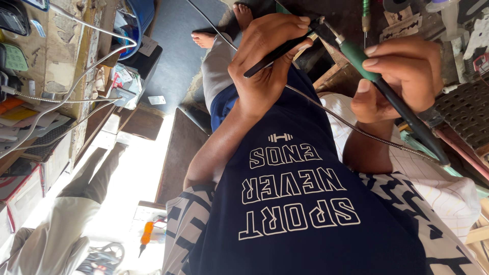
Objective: The person uses a soldering iron to work on a small electronic component held in their left hand. They apply flux from a tube to the component and continue soldering while another person handles a mobile phone nearby.
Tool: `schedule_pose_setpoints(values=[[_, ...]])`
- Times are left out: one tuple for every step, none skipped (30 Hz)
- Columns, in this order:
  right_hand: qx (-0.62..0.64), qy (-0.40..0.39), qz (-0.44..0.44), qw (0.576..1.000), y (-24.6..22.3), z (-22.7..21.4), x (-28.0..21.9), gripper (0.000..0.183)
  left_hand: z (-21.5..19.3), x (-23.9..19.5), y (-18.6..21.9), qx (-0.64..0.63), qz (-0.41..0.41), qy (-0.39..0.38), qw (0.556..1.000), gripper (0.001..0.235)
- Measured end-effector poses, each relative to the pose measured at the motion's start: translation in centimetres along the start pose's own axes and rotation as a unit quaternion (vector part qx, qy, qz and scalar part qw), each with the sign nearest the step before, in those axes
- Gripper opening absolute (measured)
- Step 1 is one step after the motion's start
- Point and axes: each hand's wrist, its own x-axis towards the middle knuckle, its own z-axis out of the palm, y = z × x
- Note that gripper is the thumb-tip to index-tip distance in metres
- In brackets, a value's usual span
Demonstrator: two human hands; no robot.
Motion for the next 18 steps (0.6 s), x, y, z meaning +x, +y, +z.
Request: schedule_pose_setpoints(values=[[-0.002, -0.001, 0.009, 1.000, -0.02, -0.07, -0.01, 0.018, 0.00, -0.02, 0.03, -0.001, -0.001, -0.001, 1.000, 0.024], [-0.003, -0.005, 0.002, 1.000, -0.04, -0.13, 0.00, 0.018, -0.03, -0.02, 0.06, 0.001, -0.002, -0.002, 1.000, 0.024], [-0.004, -0.010, -0.005, 1.000, -0.01, -0.16, 0.04, 0.018, -0.02, 0.00, 0.08, 0.000, -0.003, -0.002, 1.000, 0.024], [-0.005, -0.014, -0.013, 1.000, -0.03, -0.18, 0.07, 0.018, -0.03, 0.02, 0.09, 0.000, -0.003, -0.002, 1.000, 0.024], [-0.007, -0.011, -0.003, 1.000, -0.08, -0.16, 0.07, 0.018, -0.01, 0.03, 0.12, -0.003, -0.003, -0.002, 1.000, 0.024], [-0.009, -0.008, 0.006, 1.000, -0.12, -0.14, 0.09, 0.017, -0.03, 0.06, 0.12, -0.003, -0.003, -0.002, 1.000, 0.024], [-0.012, -0.005, 0.017, 1.000, -0.20, -0.16, 0.07, 0.017, 0.00, 0.06, 0.14, -0.003, -0.002, -0.002, 1.000, 0.024], [-0.012, -0.007, 0.007, 1.000, -0.23, -0.17, 0.08, 0.018, -0.01, 0.07, 0.13, 0.000, -0.002, -0.003, 1.000, 0.024], [-0.011, -0.009, -0.002, 1.000, -0.23, -0.15, 0.14, 0.019, -0.02, 0.06, 0.16, 0.001, -0.002, -0.003, 1.000, 0.024], [-0.010, -0.011, -0.012, 1.000, -0.28, -0.10, 0.18, 0.019, -0.03, 0.06, 0.19, 0.002, -0.002, -0.003, 1.000, 0.024], [-0.008, -0.005, 0.000, 1.000, -0.32, 0.00, 0.24, 0.018, -0.03, 0.05, 0.25, 0.002, -0.002, -0.002, 1.000, 0.024], [-0.006, 0.001, 0.012, 1.000, -0.37, 0.10, 0.31, 0.017, -0.05, 0.09, 0.25, 0.003, -0.001, -0.002, 1.000, 0.024], [-0.005, 0.007, 0.024, 1.000, -0.50, 0.17, 0.30, 0.016, -0.05, 0.07, 0.28, 0.004, -0.002, -0.001, 1.000, 0.024], [-0.008, 0.004, 0.016, 1.000, -0.59, 0.21, 0.31, 0.017, -0.04, 0.08, 0.26, 0.006, -0.002, -0.001, 1.000, 0.024], [-0.012, 0.001, 0.008, 1.000, -0.67, 0.21, 0.32, 0.018, 0.00, 0.06, 0.26, 0.005, -0.003, -0.001, 1.000, 0.024], [-0.016, -0.001, -0.001, 1.000, -0.77, 0.18, 0.31, 0.019, 0.03, 0.05, 0.26, 0.004, -0.004, -0.001, 1.000, 0.024], [-0.016, 0.002, 0.013, 1.000, -0.85, 0.20, 0.32, 0.019, 0.00, 0.03, 0.29, 0.001, -0.005, -0.002, 1.000, 0.024], [-0.016, 0.005, 0.027, 1.000, -0.88, 0.24, 0.35, 0.018, -0.03, 0.06, 0.26, 0.002, -0.004, -0.002, 1.000, 0.024]])
